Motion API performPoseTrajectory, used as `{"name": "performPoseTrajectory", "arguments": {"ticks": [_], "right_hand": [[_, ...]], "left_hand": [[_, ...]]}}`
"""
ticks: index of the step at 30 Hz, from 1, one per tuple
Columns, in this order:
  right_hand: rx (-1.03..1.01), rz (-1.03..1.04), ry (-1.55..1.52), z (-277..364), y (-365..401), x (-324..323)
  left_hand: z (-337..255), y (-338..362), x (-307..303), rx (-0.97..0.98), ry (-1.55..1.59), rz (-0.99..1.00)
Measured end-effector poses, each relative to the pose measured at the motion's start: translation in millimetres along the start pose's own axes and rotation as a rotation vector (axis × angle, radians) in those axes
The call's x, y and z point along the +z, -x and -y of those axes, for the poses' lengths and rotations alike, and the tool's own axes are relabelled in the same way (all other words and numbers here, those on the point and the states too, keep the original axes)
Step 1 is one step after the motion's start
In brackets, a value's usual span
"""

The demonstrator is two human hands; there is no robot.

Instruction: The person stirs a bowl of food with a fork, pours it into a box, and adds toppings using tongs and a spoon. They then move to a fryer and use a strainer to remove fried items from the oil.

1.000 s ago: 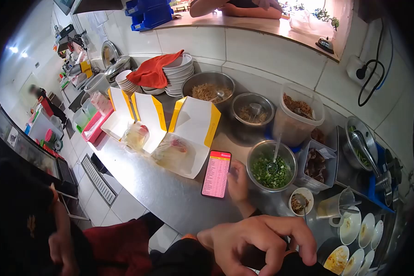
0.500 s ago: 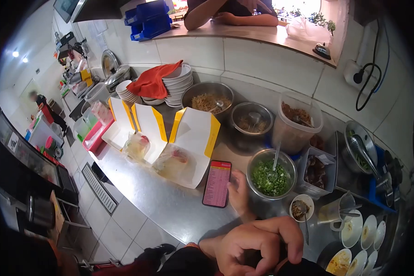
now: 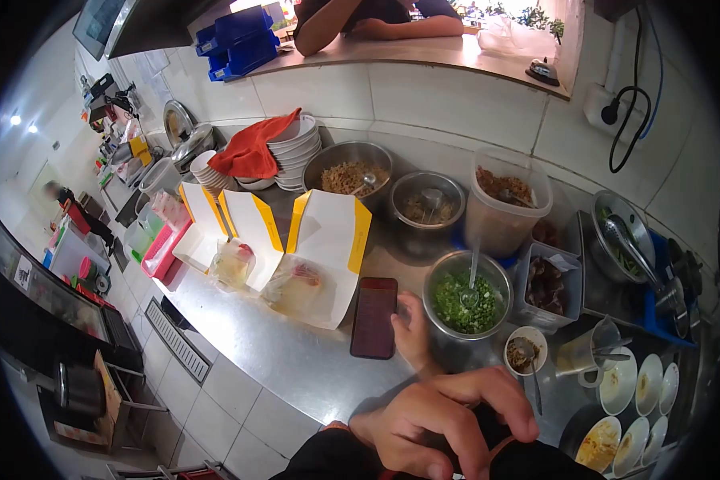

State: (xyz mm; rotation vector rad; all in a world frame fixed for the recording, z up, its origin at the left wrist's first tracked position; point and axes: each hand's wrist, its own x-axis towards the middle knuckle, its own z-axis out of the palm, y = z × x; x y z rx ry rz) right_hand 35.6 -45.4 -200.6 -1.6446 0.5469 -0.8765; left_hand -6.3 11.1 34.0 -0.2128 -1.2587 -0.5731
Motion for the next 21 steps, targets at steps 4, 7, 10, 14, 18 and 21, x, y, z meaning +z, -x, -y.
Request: {"name": "performPoseTrajectory", "arguments": {"ticks": [4, 7, 10, 14, 18, 21], "right_hand": [[-0.024, -0.003, 0.002, 0.5, -1.1, 0.3], [-0.027, 0.013, 0.017, 4.6, -1.3, -1.6], [-0.031, 0.003, 0.010, 1.3, -1.0, -0.7], [-0.038, -0.001, 0.010, 1.5, -1.5, 0.3], [-0.043, -0.005, -0.003, -2.7, -1.3, 0.9], [-0.045, -0.001, 0.007, 0.1, -1.7, 0.0]], "left_hand": [[-0.2, 2.2, 4.5, -0.036, 0.073, -0.010], [1.9, -0.1, 10.1, -0.028, 0.157, -0.016], [1.0, -1.4, 5.9, -0.058, 0.221, 0.066], [-0.8, 5.0, 6.0, -0.139, 0.338, 0.067], [-4.8, 1.6, 10.7, -0.122, 0.347, 0.006], [-7.6, 2.4, 9.1, -0.159, 0.384, 0.023]]}}
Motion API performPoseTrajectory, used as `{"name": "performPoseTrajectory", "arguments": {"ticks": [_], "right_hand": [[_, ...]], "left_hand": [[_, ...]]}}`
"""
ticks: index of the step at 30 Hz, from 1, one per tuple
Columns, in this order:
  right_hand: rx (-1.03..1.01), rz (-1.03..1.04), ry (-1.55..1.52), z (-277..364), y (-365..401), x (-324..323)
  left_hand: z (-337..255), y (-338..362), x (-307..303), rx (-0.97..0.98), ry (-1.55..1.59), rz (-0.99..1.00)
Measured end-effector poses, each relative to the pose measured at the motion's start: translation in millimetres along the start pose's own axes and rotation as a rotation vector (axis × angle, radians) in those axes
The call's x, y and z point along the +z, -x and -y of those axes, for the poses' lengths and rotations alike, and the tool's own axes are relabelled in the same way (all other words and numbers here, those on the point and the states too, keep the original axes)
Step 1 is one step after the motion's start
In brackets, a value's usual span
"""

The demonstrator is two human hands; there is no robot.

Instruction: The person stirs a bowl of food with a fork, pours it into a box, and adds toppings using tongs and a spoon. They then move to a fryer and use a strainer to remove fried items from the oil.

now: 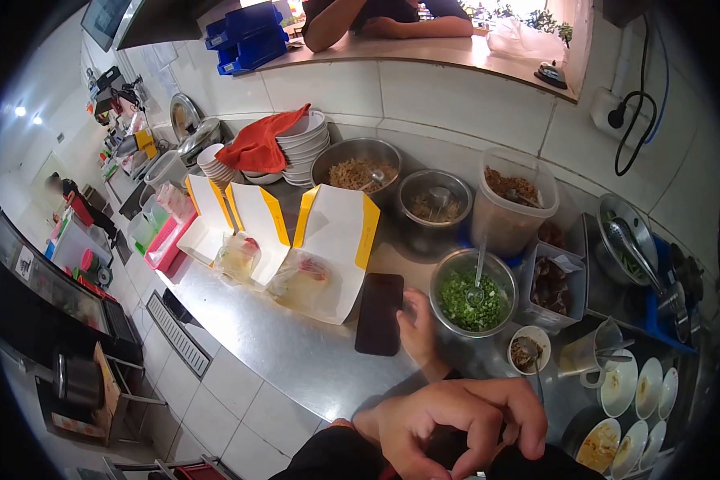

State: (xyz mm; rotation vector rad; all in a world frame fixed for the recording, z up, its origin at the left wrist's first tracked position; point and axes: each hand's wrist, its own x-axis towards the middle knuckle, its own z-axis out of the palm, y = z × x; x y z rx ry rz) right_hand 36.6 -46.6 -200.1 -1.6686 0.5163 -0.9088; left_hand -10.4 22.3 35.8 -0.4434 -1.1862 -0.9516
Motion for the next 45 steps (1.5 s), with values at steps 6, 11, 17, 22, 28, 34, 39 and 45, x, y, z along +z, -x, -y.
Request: {"name": "performPoseTrajectory", "arguments": {"ticks": [6, 11, 17, 22, 28, 34, 39, 45], "right_hand": [[0.036, 0.016, -0.027, -1.4, 1.2, 0.3], [0.026, 0.016, -0.019, 3.9, 0.9, -0.4], [0.029, 0.020, -0.005, 8.5, -0.3, -1.9], [0.013, 0.014, 0.006, 6.4, 0.0, -1.9], [0.000, -0.016, -0.004, -2.8, 1.6, 2.2], [-0.096, -0.121, 0.168, 2.1, 4.1, 8.8], [-0.024, -0.093, -0.013, -29.4, 8.5, 30.4], [0.011, -0.034, -0.149, -30.0, 2.7, 27.3]], "left_hand": [[4.2, 2.5, -0.3, 0.006, 0.040, -0.009], [7.4, 0.4, -7.2, 0.044, -0.018, 0.041], [6.0, -2.8, -4.1, 0.008, -0.122, 0.022], [10.2, -0.4, -6.7, -0.037, -0.064, 0.037], [18.8, 0.4, -10.5, -0.025, -0.044, 0.048], [33.4, -4.1, -10.6, -0.597, 0.021, 0.104], [23.9, -13.7, -0.6, -0.690, -0.294, -0.030], [0.4, 6.5, -13.4, -0.545, -0.452, -0.266]]}}
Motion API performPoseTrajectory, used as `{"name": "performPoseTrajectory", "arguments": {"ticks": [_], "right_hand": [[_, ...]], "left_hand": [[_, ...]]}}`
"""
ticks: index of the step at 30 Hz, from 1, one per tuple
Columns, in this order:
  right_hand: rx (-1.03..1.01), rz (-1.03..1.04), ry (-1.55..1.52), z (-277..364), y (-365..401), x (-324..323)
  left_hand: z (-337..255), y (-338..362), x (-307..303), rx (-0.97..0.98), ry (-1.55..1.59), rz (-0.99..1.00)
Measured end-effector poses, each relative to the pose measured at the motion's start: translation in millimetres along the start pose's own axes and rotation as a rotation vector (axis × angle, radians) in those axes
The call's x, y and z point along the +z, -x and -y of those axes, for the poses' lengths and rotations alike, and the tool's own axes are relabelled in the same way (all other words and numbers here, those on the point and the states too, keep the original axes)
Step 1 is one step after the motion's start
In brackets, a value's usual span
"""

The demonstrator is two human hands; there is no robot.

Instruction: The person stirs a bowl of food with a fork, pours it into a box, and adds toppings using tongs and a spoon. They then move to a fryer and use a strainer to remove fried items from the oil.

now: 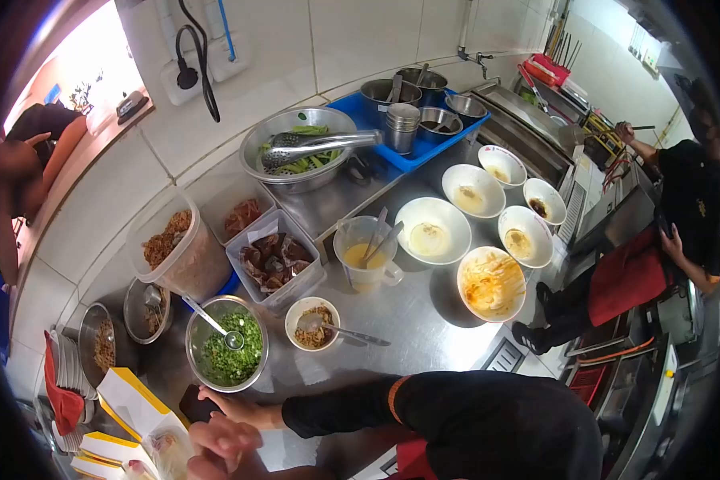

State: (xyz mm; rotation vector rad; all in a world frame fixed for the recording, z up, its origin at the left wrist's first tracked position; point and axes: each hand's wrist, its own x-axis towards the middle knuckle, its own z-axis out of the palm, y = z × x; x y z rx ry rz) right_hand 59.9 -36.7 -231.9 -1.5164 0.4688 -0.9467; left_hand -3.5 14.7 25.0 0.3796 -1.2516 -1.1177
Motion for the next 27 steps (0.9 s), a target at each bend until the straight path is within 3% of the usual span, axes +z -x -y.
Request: {"name": "performPoseTrajectory", "arguments": {"ticks": [1, 4, 5, 8, 17, 23, 27], "right_hand": [[-0.080, -0.046, 0.071, 5.0, 1.1, -0.5], [-0.069, -0.081, 0.081, 13.1, 1.2, -0.3], [-0.076, -0.081, 0.089, 21.7, 2.1, -5.3], [-0.087, -0.078, 0.132, 22.3, 2.1, -6.6], [-0.095, -0.101, 0.147, 27.3, 2.7, -7.3], [-0.086, -0.086, 0.132, 23.7, 0.6, -5.5], [-0.093, -0.094, 0.143, 24.1, 1.3, -6.4]], "left_hand": [[-2.2, -3.1, -2.3, -0.007, 0.003, 0.046], [0.3, 2.3, 7.6, 0.069, 0.066, -0.058], [-8.2, 4.1, -8.5, -0.132, 0.143, -0.081], [-4.9, 7.3, 6.3, 0.093, 0.040, -0.108], [-11.6, 19.4, -0.2, 0.117, -0.037, -0.253], [-12.9, 8.9, 3.4, 0.178, -0.007, -0.102], [-12.3, 13.5, 0.8, 0.143, -0.008, -0.134]]}}
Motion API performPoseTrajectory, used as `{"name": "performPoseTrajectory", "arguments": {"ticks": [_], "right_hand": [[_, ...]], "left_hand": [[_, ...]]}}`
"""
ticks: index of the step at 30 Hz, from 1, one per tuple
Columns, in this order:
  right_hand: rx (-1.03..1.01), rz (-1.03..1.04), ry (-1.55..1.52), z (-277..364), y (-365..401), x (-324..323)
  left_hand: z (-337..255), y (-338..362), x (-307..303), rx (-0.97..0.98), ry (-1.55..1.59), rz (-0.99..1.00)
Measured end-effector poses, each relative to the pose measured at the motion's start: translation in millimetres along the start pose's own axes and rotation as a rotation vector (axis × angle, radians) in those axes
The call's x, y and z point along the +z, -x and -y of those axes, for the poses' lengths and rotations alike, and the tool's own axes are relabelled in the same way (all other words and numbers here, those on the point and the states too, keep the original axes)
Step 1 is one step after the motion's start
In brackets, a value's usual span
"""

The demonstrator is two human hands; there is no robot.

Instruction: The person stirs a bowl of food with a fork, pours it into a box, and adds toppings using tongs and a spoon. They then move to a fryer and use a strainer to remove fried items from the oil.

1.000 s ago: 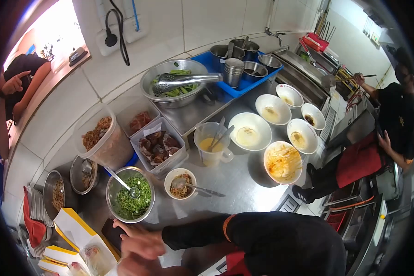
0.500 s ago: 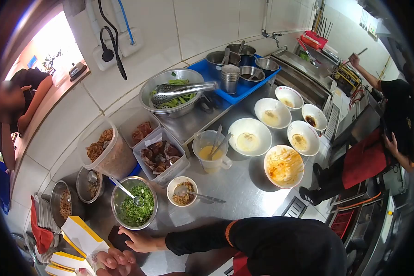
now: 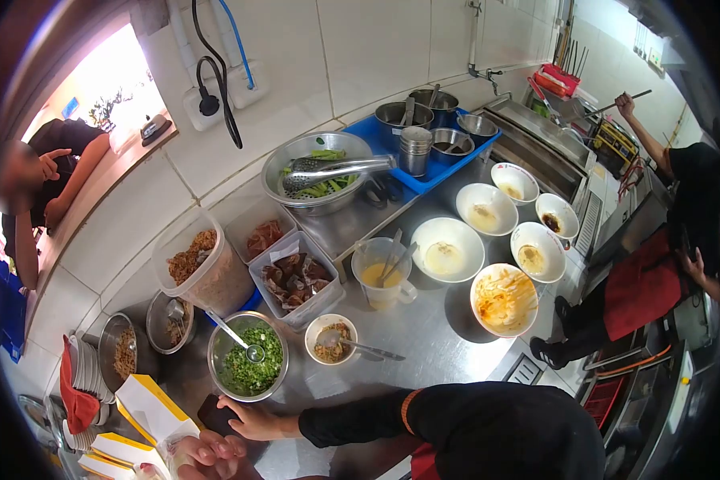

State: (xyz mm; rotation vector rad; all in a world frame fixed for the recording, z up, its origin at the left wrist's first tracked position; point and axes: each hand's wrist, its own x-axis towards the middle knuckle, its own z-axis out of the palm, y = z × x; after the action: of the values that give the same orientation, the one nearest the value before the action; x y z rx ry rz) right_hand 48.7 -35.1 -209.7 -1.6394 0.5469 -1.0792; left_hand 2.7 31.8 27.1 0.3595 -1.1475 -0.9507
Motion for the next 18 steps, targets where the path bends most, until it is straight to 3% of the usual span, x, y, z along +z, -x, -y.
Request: {"name": "performPoseTrajectory", "arguments": {"ticks": [8, 11, 12, 15, 18], "right_hand": [[0.008, -0.004, -0.003, 5.9, -0.3, -3.7], [-0.010, -0.024, 0.029, 7.8, -0.5, -5.4], [-0.012, -0.025, 0.064, 6.6, 0.5, -6.8], [-0.127, 0.046, 0.154, 1.7, -3.5, -18.4], [0.138, 0.192, 0.019, 32.0, -5.7, -28.1]], "left_hand": [[2.6, -1.6, 1.7, 0.031, -0.057, -0.019], [13.2, -7.6, 11.8, 0.198, -0.022, -0.079], [13.7, -0.7, -5.7, 0.115, 0.043, -0.136], [17.1, 3.5, 2.2, 0.167, -0.328, -0.097], [12.3, -1.3, 14.5, 0.152, -0.200, -0.067]]}}
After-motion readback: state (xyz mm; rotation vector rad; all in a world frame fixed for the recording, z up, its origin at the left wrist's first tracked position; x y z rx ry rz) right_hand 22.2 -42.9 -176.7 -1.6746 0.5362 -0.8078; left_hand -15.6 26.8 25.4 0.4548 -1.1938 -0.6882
